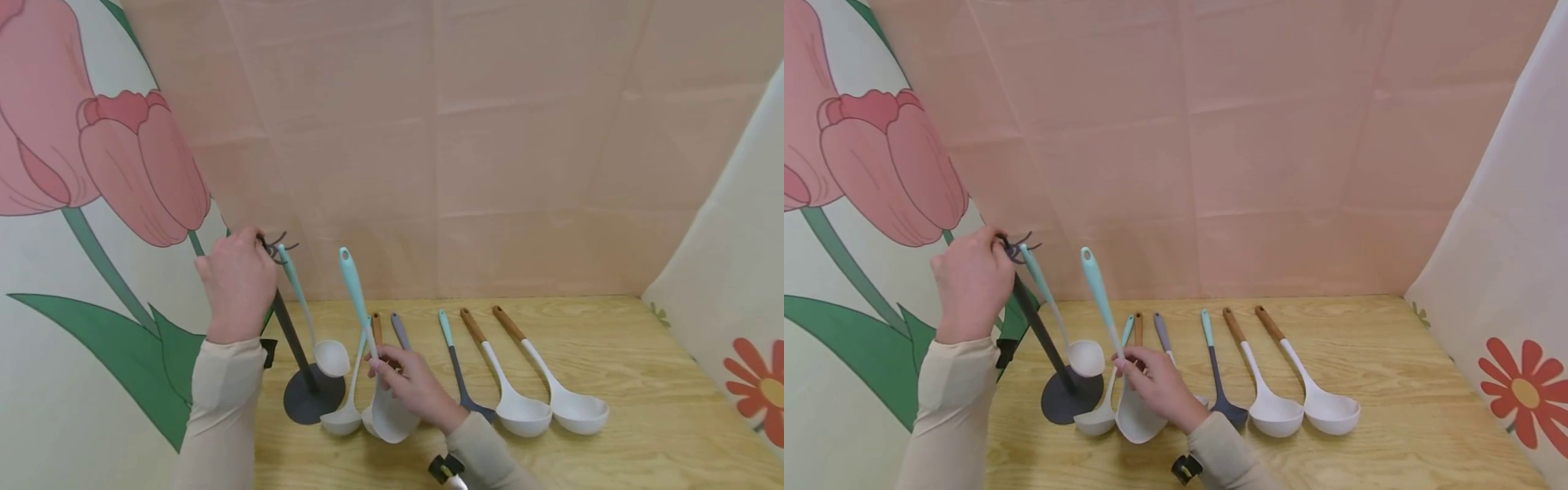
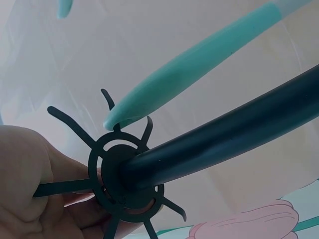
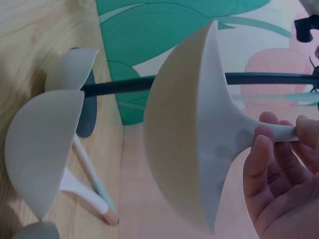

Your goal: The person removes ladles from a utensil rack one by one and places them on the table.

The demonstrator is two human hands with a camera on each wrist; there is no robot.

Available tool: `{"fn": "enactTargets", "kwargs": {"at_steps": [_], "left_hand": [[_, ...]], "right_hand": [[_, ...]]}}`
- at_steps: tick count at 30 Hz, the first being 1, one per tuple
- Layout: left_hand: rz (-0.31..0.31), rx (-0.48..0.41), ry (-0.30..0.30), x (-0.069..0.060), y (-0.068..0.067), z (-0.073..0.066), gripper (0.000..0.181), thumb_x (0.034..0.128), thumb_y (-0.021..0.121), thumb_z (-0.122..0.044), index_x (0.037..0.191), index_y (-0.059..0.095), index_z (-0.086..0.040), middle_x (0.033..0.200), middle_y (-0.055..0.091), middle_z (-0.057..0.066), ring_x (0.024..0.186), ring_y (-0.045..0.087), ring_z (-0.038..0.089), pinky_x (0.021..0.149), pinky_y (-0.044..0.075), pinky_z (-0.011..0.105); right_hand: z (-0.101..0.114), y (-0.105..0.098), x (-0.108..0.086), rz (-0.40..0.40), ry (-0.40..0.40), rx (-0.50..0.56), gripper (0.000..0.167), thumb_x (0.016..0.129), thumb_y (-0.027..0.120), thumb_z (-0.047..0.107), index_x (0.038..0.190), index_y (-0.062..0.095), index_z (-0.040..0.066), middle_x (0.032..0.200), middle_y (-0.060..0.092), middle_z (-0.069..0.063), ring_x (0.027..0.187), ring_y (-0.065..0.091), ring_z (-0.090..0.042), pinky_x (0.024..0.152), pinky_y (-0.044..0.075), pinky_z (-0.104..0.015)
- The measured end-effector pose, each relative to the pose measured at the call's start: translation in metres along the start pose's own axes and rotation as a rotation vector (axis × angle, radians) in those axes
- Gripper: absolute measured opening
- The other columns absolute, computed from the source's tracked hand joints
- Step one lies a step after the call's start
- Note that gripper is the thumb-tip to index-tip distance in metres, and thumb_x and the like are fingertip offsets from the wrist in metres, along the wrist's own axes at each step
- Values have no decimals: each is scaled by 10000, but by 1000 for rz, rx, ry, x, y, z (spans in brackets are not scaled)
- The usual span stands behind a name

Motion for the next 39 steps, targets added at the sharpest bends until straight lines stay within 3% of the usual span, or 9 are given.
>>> {"fn": "enactTargets", "kwargs": {"at_steps": [3,9,17,22,35,39], "left_hand": [[0,4,2,0,0,0,317,1003,403,-75,1039,707,7,953,727,202,849,623,437,760,403,614],[1,14,2,0,0,0,313,993,405,-64,1038,706,11,962,724,211,859,621,445,762,406,614],[-2,10,8,0,-2,-1,321,997,400,-69,1058,706,6,967,725,209,852,619,444,749,407,614],[4,7,4,0,-1,-1,314,1003,402,-75,1055,703,0,970,725,206,854,612,445,761,401,618],[11,-2,4,0,-1,0,330,1005,389,-73,1065,705,-1,965,719,211,854,600,450,761,400,618],[6,-2,9,0,-1,0,325,1003,393,-69,1055,705,6,950,721,211,834,597,445,750,402,611]], "right_hand": [[-2,-6,-3,-12,3,-22,208,1039,525,321,1096,679,192,904,656,-6,695,572,-139,556,492,-250],[-7,-16,-8,-36,7,-48,230,1035,525,357,1065,682,192,924,676,-106,668,577,-126,541,490,-246],[-20,-29,-16,-53,26,-76,288,1031,518,394,1071,687,164,855,649,-6,644,571,-118,526,495,-266],[-27,-42,-22,-81,13,-101,285,1029,521,394,1075,696,174,886,686,-70,622,566,-106,519,496,-263],[-42,-86,-42,-141,-7,-214,260,1046,524,270,1112,692,83,863,674,-85,582,522,-56,485,487,-268],[-45,-106,-49,-189,11,-270,227,1043,535,246,1081,703,99,821,668,-20,573,513,-47,491,472,-260]]}}
Point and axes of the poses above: each hand's wrist, its own x-axis towards the middle knuckle, its own y-axis out of the palm, z = x × y, the point moved 9 cm from there along x, towards the middle knuckle
